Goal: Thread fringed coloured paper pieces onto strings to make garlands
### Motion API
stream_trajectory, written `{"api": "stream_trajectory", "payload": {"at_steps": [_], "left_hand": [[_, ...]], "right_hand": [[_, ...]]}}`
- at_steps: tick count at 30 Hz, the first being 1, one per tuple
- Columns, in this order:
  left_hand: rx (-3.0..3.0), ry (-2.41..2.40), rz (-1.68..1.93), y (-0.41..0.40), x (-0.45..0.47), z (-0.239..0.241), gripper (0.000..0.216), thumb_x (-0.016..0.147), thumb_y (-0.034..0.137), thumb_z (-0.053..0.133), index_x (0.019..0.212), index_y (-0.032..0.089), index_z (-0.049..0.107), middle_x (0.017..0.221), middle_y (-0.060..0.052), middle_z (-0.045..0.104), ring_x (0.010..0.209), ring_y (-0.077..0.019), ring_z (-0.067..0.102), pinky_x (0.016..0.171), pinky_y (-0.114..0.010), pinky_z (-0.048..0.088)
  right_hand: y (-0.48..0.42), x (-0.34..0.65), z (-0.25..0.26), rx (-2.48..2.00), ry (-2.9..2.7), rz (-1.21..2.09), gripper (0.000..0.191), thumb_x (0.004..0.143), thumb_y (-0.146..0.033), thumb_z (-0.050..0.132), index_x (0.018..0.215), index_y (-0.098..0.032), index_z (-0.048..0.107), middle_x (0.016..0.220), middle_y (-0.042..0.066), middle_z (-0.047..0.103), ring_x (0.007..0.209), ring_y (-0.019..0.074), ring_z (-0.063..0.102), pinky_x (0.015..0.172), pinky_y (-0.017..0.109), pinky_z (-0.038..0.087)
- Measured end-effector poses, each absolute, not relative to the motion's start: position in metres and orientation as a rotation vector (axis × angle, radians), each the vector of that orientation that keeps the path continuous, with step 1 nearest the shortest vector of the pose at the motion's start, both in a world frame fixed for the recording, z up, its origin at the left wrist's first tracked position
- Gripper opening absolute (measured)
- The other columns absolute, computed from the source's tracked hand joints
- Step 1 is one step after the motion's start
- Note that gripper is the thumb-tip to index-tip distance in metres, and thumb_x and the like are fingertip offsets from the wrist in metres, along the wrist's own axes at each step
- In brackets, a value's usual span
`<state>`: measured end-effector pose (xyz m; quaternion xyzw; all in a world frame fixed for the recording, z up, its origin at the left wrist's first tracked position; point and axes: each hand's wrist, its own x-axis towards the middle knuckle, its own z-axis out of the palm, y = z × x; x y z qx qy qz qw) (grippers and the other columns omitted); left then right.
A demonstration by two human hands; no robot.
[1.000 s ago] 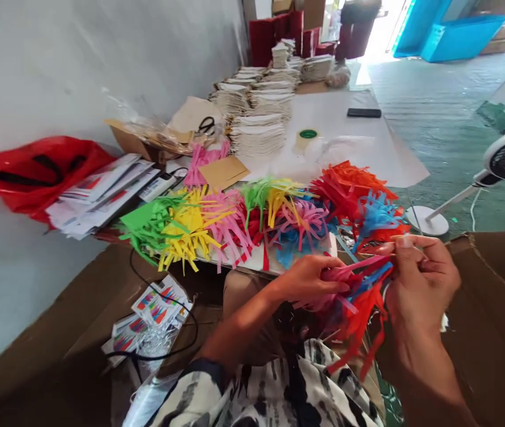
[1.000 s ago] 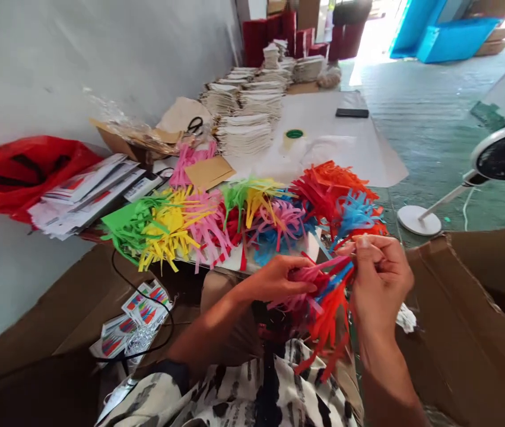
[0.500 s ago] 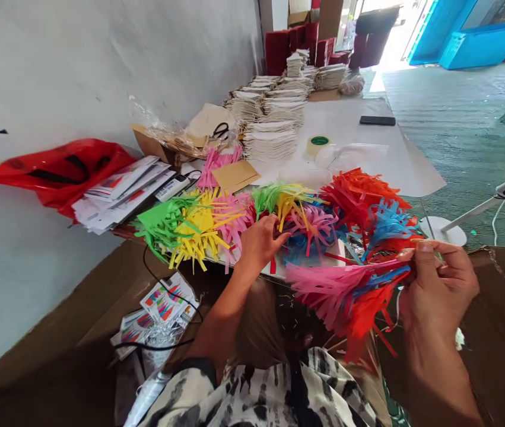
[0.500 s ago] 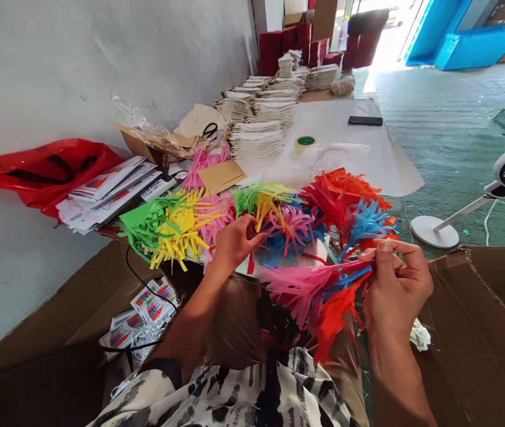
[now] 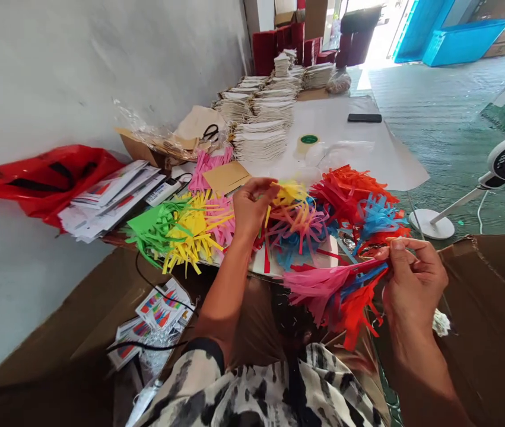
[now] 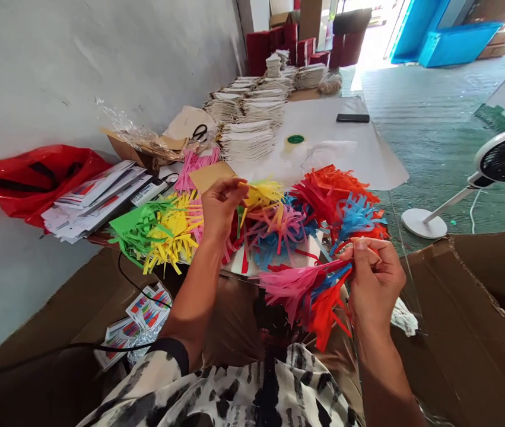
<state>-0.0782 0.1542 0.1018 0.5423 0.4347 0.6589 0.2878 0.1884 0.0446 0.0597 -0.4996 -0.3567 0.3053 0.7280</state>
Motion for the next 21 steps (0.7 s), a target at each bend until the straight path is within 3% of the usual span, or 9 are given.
{"api": "stream_trajectory", "payload": {"at_steps": [3,6,10,14,18,21], "left_hand": [[1.317,1.071,1.852,0.178,-0.076,0.115,0.038,0.071,0.048,0.092,0.084,0.019,0.071,0.07,0.002,0.068,0.054,-0.0095,0.062,0.041,-0.018,0.043],[1.264,1.002,1.883,0.193,-0.073,0.124,0.046,0.065,0.052,0.096,0.082,0.02,0.068,0.076,0.002,0.07,0.054,-0.0088,0.063,0.037,-0.018,0.038],[1.15,0.839,1.895,0.197,-0.069,0.128,0.049,0.068,0.056,0.094,0.089,0.022,0.065,0.098,-0.002,0.077,0.085,-0.0147,0.076,0.042,-0.015,0.041],[1.025,0.85,1.838,0.201,-0.066,0.137,0.043,0.088,0.062,0.077,0.1,0.023,0.064,0.101,-0.005,0.077,0.102,-0.0187,0.078,0.043,-0.014,0.04],[1.012,0.955,1.917,0.2,-0.057,0.162,0.042,0.104,0.064,0.052,0.109,0.024,0.066,0.098,-0.005,0.074,0.09,-0.0137,0.076,0.049,-0.016,0.047],[1.279,0.995,1.912,0.176,-0.038,0.171,0.045,0.103,0.065,0.052,0.11,0.025,0.07,0.083,-0.001,0.069,0.068,-0.0113,0.071,0.051,-0.021,0.052]], "right_hand": [[0.042,0.19,0.06,-1.12,-0.783,0.686,0.028,0.085,-0.042,0.084,0.088,-0.019,0.07,0.068,-0.002,0.071,0.06,0.0121,0.063,0.062,0.023,0.049],[0.041,0.193,0.059,-1.134,-0.802,0.662,0.027,0.085,-0.043,0.083,0.087,-0.02,0.069,0.068,-0.002,0.07,0.06,0.0119,0.062,0.062,0.023,0.048],[0.04,0.195,0.058,-1.165,-0.818,0.641,0.028,0.085,-0.046,0.083,0.086,-0.02,0.07,0.067,-0.002,0.069,0.06,0.0126,0.061,0.062,0.024,0.047],[0.039,0.193,0.061,-1.168,-0.796,0.666,0.031,0.085,-0.047,0.082,0.087,-0.019,0.069,0.067,-0.002,0.069,0.06,0.0128,0.06,0.063,0.025,0.046],[0.039,0.191,0.063,-1.173,-0.793,0.669,0.034,0.083,-0.049,0.084,0.086,-0.018,0.068,0.066,-0.002,0.068,0.059,0.0122,0.059,0.063,0.025,0.045],[0.035,0.192,0.062,-1.169,-0.806,0.684,0.033,0.084,-0.048,0.083,0.088,-0.019,0.069,0.066,-0.003,0.067,0.061,0.0129,0.06,0.065,0.026,0.047]]}}
